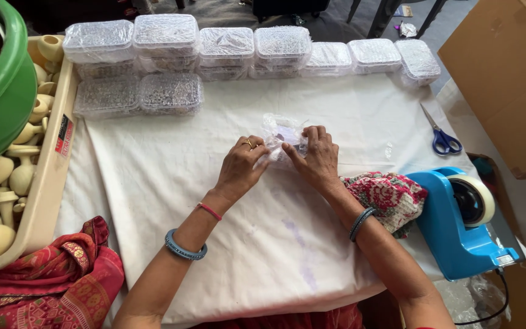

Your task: The person wraps a small plastic container filled with dark items in bubble wrap. They fold the wrap around the container and secure it with clear tape from a blue dispenser. The wrapped container is then placed on a stack of similar wrapped items.

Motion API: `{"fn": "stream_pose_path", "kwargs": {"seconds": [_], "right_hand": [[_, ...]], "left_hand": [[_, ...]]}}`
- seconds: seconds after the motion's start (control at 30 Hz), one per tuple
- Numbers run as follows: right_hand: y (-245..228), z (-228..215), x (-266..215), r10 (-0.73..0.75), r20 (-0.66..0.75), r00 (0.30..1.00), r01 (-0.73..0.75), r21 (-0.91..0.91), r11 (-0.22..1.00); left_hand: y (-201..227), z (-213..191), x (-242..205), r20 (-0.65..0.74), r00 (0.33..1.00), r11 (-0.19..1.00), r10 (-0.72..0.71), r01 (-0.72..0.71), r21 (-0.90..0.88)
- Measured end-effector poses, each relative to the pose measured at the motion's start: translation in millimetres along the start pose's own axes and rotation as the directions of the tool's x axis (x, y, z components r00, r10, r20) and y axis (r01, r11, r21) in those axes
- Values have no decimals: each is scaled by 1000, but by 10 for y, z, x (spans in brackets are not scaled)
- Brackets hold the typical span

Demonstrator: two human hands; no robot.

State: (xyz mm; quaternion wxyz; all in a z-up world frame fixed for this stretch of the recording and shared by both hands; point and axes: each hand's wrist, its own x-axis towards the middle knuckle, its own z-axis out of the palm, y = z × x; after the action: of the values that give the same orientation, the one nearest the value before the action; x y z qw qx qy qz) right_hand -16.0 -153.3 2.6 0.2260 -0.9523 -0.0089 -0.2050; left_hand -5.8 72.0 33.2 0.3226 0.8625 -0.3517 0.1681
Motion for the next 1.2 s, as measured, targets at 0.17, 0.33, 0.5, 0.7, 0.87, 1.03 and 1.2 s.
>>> {"fn": "stream_pose_path", "kwargs": {"seconds": [0.17,0.33,0.5,0.7,0.87,1.03,1.2], "right_hand": [[53,18,1,-42,-11,999,42,16,999],[-33,-61,10,-83,6,997,83,-64,994],[-157,-126,15,9,28,1000,-6,-86,996],[-100,-87,15,-26,11,1000,27,-67,997],[-80,-61,9,-31,6,999,32,-61,998],[-51,-43,21,-45,-4,999,44,-55,997],[-90,-70,14,-28,3,1000,28,-41,999]], "left_hand": [[-224,255,173,46,993,984,-107,112,-139],[-367,255,409,216,935,895,-281,337,-292],[-305,209,551,167,859,830,-483,511,-226],[-669,794,238,-36,909,903,-416,408,-132],[-464,510,383,65,855,844,-514,518,-139],[-371,514,347,160,790,731,-592,610,-306],[-225,653,233,-154,896,900,-417,382,-209]]}}
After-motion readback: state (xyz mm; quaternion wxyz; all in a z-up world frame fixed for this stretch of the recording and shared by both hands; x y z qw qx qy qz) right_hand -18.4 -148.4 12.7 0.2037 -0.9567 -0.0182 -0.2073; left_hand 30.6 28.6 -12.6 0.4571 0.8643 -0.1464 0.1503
